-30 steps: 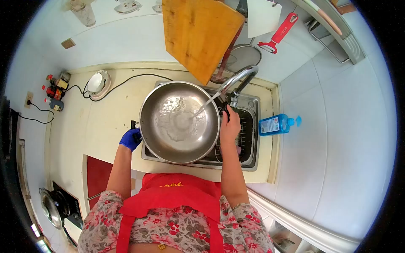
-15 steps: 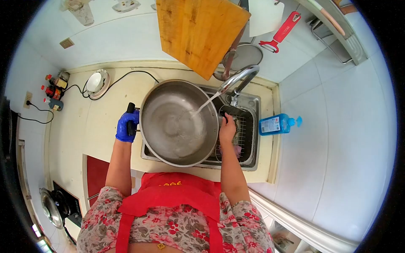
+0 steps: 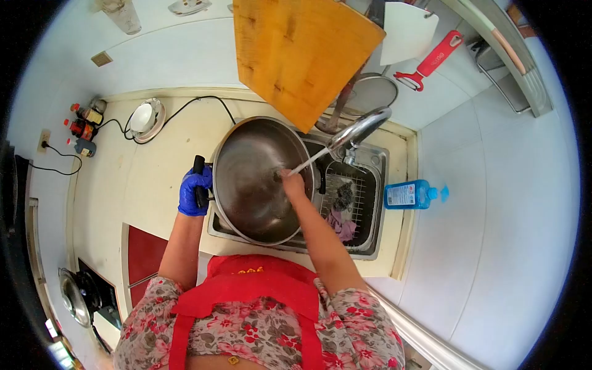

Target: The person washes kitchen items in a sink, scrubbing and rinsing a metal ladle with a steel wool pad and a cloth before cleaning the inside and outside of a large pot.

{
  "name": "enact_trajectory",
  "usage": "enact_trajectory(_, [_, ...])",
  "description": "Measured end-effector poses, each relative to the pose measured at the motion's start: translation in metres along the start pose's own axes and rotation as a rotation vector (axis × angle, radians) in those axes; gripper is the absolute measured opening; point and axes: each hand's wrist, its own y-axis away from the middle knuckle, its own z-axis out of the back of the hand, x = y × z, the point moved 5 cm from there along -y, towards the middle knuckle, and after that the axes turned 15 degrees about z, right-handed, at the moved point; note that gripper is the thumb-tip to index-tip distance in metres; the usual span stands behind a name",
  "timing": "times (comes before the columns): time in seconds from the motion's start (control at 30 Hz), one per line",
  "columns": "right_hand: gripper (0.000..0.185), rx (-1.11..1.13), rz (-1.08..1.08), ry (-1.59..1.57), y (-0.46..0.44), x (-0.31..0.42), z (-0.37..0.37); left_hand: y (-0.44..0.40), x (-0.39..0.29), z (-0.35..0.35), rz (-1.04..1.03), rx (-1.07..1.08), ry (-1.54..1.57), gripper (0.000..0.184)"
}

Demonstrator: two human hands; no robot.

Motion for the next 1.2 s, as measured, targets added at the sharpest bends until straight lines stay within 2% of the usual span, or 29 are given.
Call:
enact_trajectory(0.07, [0.019,-0.139,-0.472,0.157,0.014,-0.018,0.0,-0.001,0.002,0.003,0.0,-0.064,0.042,0.01])
enact_trajectory(0.1, [0.019,-0.134,-0.467,0.154,0.018,-0.022,-0.016,-0.006,0.007,0.008,-0.016,-0.039,0.059,0.012])
enact_trajectory(0.17, [0.026,-0.442,-0.979,-0.868,0.048,-0.05,-0.078,-0.004,0.01,-0.001,0.003,-0.085,0.01,0.013])
enact_trajectory(0.23, [0.031,-0.393,-1.15,-1.41,0.043,-0.03,-0.109,-0.009,0.016,-0.002,0.035,-0.076,0.001,0.014])
enact_trajectory(0.3, [0.032,-0.305,-0.903,-1.503,0.012,0.044,-0.093,-0.012,0.018,-0.005,0.018,-0.106,-0.018,0.013])
enact_trajectory(0.33, [0.032,-0.31,-0.912,-1.503,0.004,0.087,-0.082,-0.01,0.021,-0.009,0.026,-0.11,-0.019,0.013])
enact_trajectory(0.4, [0.036,-0.206,-0.63,-1.453,-0.022,0.159,-0.059,-0.011,0.022,-0.018,0.041,-0.163,-0.02,0.012])
enact_trajectory(0.43, [0.044,-0.056,-0.569,-1.272,-0.02,0.169,-0.06,-0.012,0.024,-0.019,0.043,-0.158,-0.021,0.012])
enact_trajectory(0.5, [0.051,-0.003,-0.229,-0.864,-0.01,0.194,-0.042,-0.015,0.028,-0.02,0.066,-0.178,0.003,0.01])
enact_trajectory(0.53, [0.051,-0.01,-0.228,-0.862,0.004,0.189,-0.04,-0.017,0.024,-0.021,0.013,-0.187,0.024,0.009])
enact_trajectory(0.6, [0.05,0.295,-0.144,-0.631,0.041,0.167,-0.041,-0.021,0.022,-0.018,0.032,-0.188,0.041,0.009])
enact_trajectory(0.67, [0.052,0.599,-0.127,-0.654,0.08,0.129,-0.037,-0.023,0.02,-0.015,0.03,-0.154,0.04,0.008])
enact_trajectory(0.73, [0.051,0.877,-0.129,-0.272,0.104,0.096,-0.009,-0.025,0.017,-0.016,0.044,-0.143,0.042,0.007])
enact_trajectory(0.8, [0.052,0.923,0.055,-0.062,0.1,0.082,0.017,-0.024,0.016,-0.019,0.054,-0.129,0.044,0.007])
enact_trajectory(0.83, [0.052,0.922,0.055,-0.062,0.095,0.067,0.021,-0.021,0.016,-0.021,0.062,-0.116,0.03,0.007])
enact_trajectory(0.9, [0.048,1.09,-0.066,0.203,0.087,0.005,0.01,-0.018,0.015,-0.02,0.068,-0.104,0.01,0.006])
enact_trajectory(0.97, [0.042,0.724,-0.22,0.138,0.058,-0.051,-0.006,-0.016,0.018,-0.013,0.075,-0.149,0.037,0.006])
enact_trajectory(1.0, [0.042,0.721,-0.217,0.138,0.046,-0.052,-0.01,-0.017,0.018,-0.008,0.069,-0.112,0.085,0.007])
enact_trajectory(1.07, [0.037,-0.14,-0.648,-0.181,0.027,-0.062,0.001,-0.012,0.013,-0.009,0.048,-0.106,0.091,0.007])
enact_trajectory(1.1, [0.037,-0.132,-0.641,-0.183,0.028,-0.077,-0.02,-0.01,0.01,-0.009,0.031,-0.103,0.099,0.008])
enact_trajectory(1.17, [0.031,-0.235,-0.821,-1.427,0.043,-0.115,-0.105,-0.007,0.01,-0.01,0.056,-0.124,0.077,0.01])
enact_trajectory(1.2, [0.028,-0.124,-0.871,-1.447,0.032,-0.073,-0.109,-0.005,0.01,-0.011,0.05,-0.129,0.07,0.01])
